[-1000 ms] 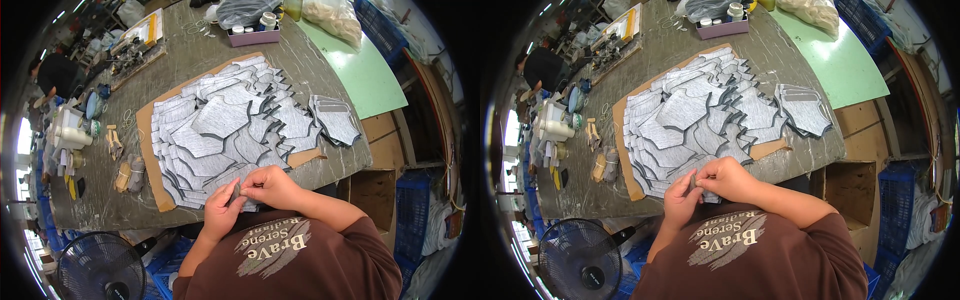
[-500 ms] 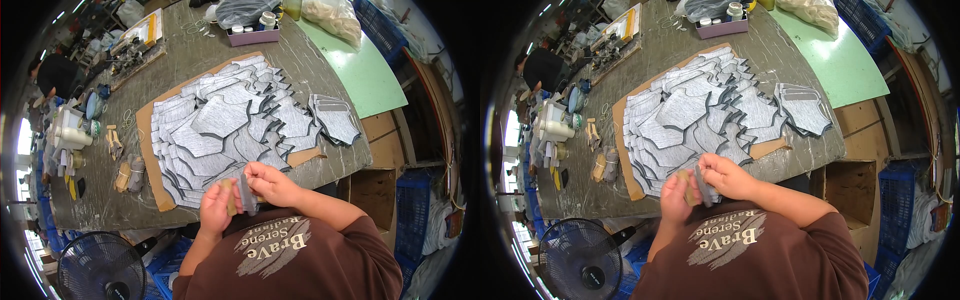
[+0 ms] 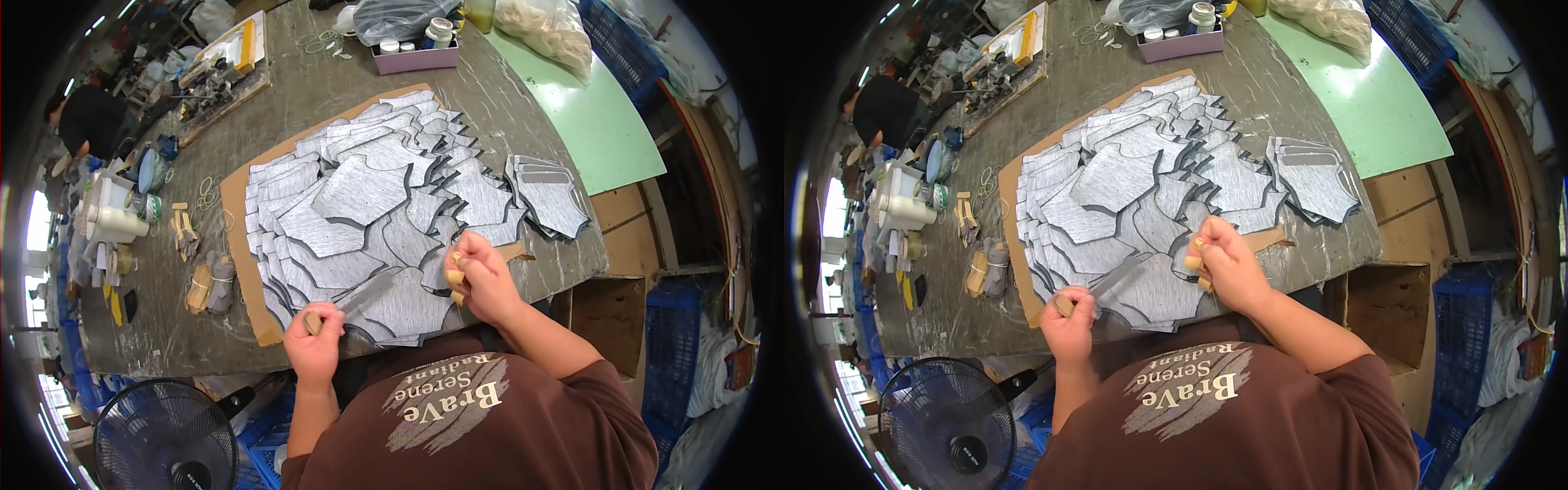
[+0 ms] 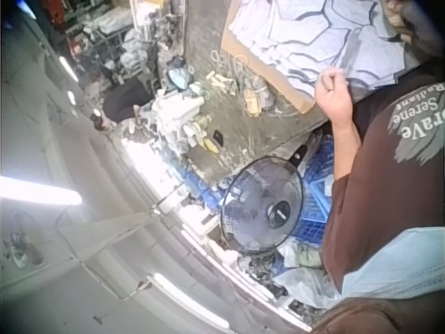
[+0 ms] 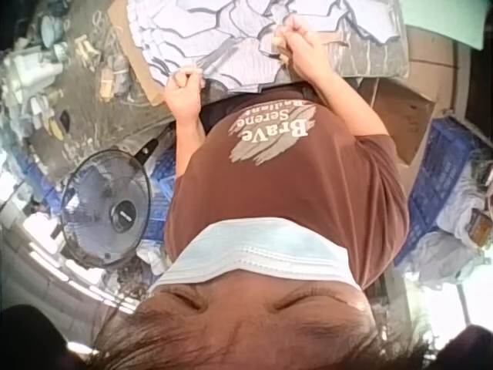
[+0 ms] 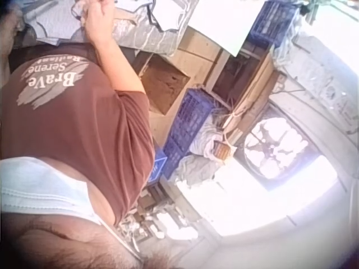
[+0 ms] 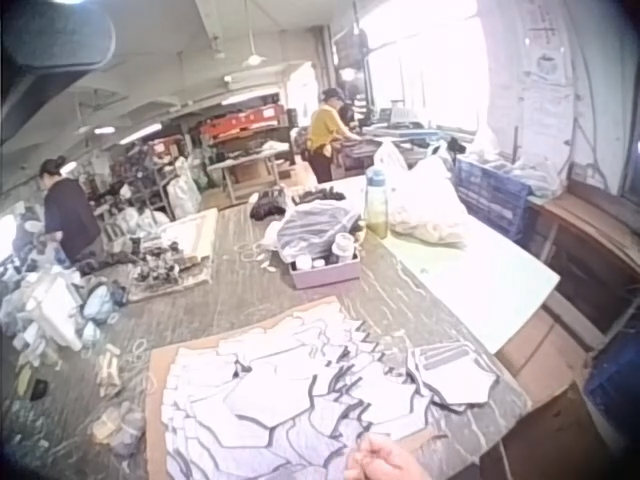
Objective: The recorder is separating and stacking small grey fabric shoe upper components from a pile using a small hand tool to assist with sorting.
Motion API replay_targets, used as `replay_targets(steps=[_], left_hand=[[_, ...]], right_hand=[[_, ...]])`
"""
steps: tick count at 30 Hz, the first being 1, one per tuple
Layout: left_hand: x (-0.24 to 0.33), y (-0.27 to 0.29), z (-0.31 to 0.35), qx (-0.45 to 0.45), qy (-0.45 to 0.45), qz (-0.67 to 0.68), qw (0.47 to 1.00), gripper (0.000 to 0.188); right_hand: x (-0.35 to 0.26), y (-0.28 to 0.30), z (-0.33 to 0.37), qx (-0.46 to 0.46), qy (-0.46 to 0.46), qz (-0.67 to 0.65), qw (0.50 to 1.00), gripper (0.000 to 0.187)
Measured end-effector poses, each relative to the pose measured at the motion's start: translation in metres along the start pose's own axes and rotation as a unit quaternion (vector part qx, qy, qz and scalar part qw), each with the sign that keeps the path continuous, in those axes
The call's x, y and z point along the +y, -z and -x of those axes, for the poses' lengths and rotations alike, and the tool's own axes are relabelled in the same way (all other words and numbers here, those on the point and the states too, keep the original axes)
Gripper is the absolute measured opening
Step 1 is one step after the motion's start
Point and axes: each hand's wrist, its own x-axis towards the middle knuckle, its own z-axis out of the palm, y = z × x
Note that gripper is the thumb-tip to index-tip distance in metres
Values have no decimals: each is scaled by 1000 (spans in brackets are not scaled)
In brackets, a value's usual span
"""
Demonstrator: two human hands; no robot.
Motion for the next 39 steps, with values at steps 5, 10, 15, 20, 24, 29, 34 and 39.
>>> replay_targets(steps=[5, 10, 15, 20, 24, 29, 34, 39], left_hand=[[1, -7, -3, 32, 110, 63, 991, 4], [-2, -16, -10, -39, 121, -57, 990, 4], [-2, -18, -14, -56, 124, -89, 987, 2], [-6, -19, -14, -53, 127, -72, 988, 2], [-4, -21, -15, -50, 133, -62, 988, 3], [-4, -22, -16, -53, 126, -83, 987, 4], [-4, -22, -16, -49, 128, -98, 986, 5], [0, -27, -17, -30, 142, -96, 985, 3]], right_hand=[[13, -7, 15, -42, 338, 600, 724, 12], [35, 5, 12, -149, 369, 730, 556, 33], [33, 3, 12, -156, 356, 742, 547, 35], [32, 2, 14, -157, 347, 745, 548, 37], [33, 2, 14, -157, 348, 733, 563, 37], [33, 2, 14, -155, 368, 729, 556, 35], [33, 3, 13, -158, 383, 730, 544, 30], [32, 0, 12, -150, 383, 741, 531, 26]])
